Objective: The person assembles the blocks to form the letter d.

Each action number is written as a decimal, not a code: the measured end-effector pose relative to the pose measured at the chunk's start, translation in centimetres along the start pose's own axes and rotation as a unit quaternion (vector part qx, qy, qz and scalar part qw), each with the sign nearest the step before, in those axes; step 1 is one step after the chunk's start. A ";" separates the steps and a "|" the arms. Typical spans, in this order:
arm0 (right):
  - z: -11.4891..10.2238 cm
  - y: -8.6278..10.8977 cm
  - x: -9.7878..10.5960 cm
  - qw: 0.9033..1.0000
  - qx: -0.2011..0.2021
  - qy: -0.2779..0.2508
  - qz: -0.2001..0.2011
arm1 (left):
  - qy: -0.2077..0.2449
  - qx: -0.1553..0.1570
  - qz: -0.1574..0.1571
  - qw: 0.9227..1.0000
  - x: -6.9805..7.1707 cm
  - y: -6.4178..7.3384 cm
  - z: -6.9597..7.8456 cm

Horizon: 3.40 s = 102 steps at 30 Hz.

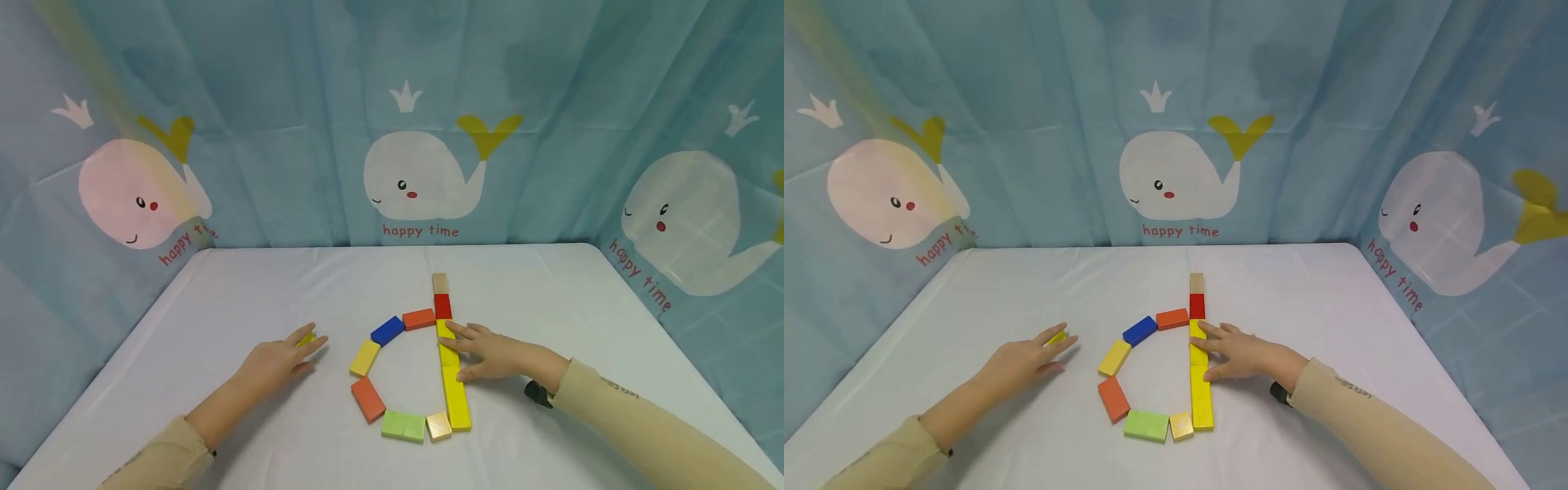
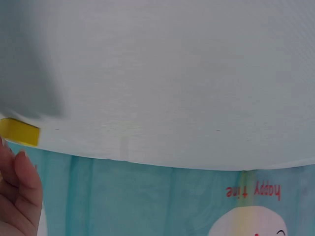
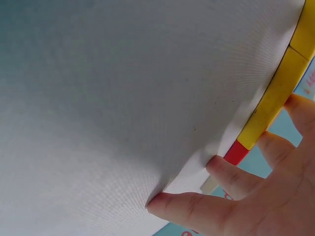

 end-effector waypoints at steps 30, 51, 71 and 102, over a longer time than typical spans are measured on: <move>2.7 -4.3 3.3 1.000 -0.015 -0.001 0.003 | -0.019 -0.045 0.069 0.996 -0.8 0.4 -2.5; 2.3 -4.7 2.9 1.000 -0.017 0.002 -0.007 | -0.003 -0.131 0.079 0.988 2.2 -1.6 4.7; 2.8 -5.1 2.6 1.000 -0.022 0.015 -0.010 | 0.119 -0.338 -0.016 0.934 3.0 -5.9 17.8; 2.5 -5.1 2.4 0.999 -0.025 0.029 -0.016 | 0.028 -0.359 -0.090 0.929 1.3 -7.0 22.9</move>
Point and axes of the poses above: each hand's wrist, its own y-axis away from the middle knuckle, its own x-axis out of the back of the hand, z = x × y, the point moved 6 cm from there along -y, towards the middle knuckle, and after that the axes turned 9 degrees about -x, right-handed, at the moved point
